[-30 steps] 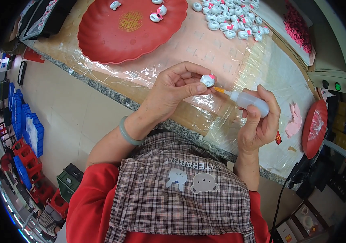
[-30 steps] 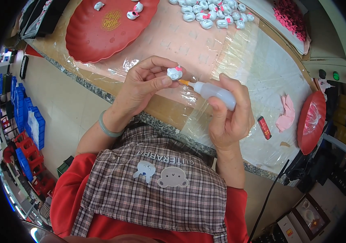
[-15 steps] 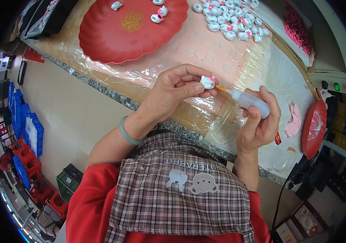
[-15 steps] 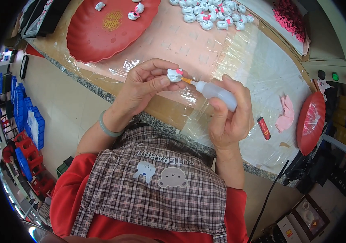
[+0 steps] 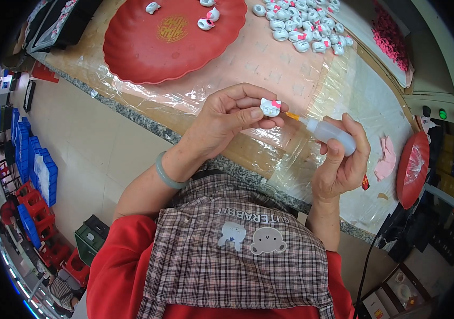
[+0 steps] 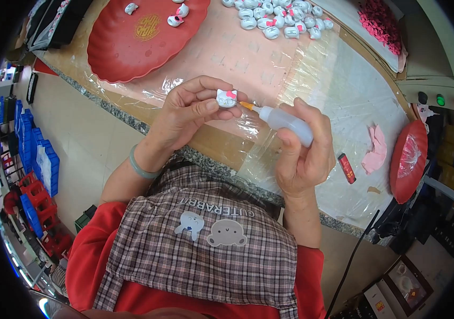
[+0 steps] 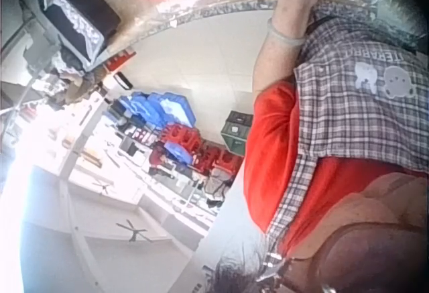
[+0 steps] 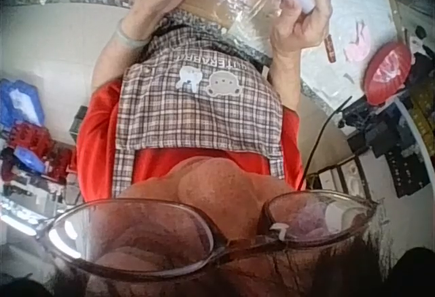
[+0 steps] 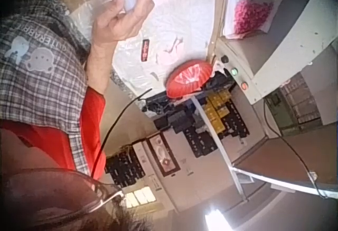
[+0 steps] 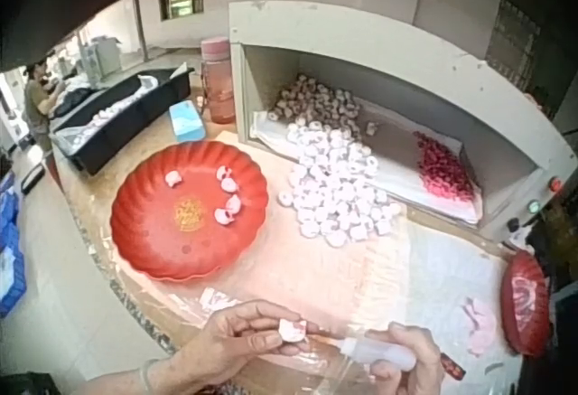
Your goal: The person picks up a white figurine head and applies glue to it from a squeeze bottle. They then press a pink bow onto the head and place the assembled piece onto a red tray.
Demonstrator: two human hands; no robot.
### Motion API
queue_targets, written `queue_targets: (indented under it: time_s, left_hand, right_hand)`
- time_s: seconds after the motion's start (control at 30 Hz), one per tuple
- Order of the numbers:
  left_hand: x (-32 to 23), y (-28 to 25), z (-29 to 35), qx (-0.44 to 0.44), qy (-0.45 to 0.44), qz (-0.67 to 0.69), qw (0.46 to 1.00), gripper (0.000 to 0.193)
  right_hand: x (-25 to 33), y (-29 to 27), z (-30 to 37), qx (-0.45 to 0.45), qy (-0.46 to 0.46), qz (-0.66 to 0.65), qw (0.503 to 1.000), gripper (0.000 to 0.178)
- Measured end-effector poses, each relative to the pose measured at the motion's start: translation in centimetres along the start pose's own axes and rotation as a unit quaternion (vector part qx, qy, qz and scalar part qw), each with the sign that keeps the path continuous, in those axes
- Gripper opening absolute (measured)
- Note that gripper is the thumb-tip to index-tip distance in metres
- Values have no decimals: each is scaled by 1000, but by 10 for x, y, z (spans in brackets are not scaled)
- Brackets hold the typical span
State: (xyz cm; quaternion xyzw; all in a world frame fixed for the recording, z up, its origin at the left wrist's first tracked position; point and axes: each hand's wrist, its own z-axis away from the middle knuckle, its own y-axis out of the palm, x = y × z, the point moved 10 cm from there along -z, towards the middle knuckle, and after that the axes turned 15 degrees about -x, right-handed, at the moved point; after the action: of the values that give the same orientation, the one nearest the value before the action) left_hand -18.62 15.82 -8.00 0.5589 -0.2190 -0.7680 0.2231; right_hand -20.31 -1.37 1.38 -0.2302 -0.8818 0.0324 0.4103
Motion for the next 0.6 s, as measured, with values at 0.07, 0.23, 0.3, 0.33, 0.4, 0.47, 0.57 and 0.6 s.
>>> queue_targets:
  time_s: [0.07,0.23,0.3,0.33,0.4,0.47,0.57,0.6]
  left_hand:
    - [-2,2,1,8,-4,13,1000,25]
    - [-3,1,-1,3,-4,19,1000,25]
    - [-3,1,-2,3,-6,22,1000,25]
    - [-3,1,-2,1,-5,21,1000,25]
    - [-3,1,-2,-1,-3,20,1000,25]
    - [-3,1,-1,-1,-2,20,1000,25]
    - [-2,0,0,0,-1,22,1000,25]
    - [-2,0,0,0,-1,22,1000,25]
  right_hand:
    - [3,-2,-1,-5,-6,5,1000,35]
    - [3,0,-2,1,-14,5,1000,35]
    - [3,0,-3,4,-11,5,1000,35]
    - [3,0,-2,7,-7,5,1000,35]
    - [3,0,-2,11,-6,7,1000,35]
    - [4,0,-2,15,-4,10,1000,35]
    - [5,1,-1,15,-2,9,1000,35]
    - [6,2,0,18,0,2,1000,35]
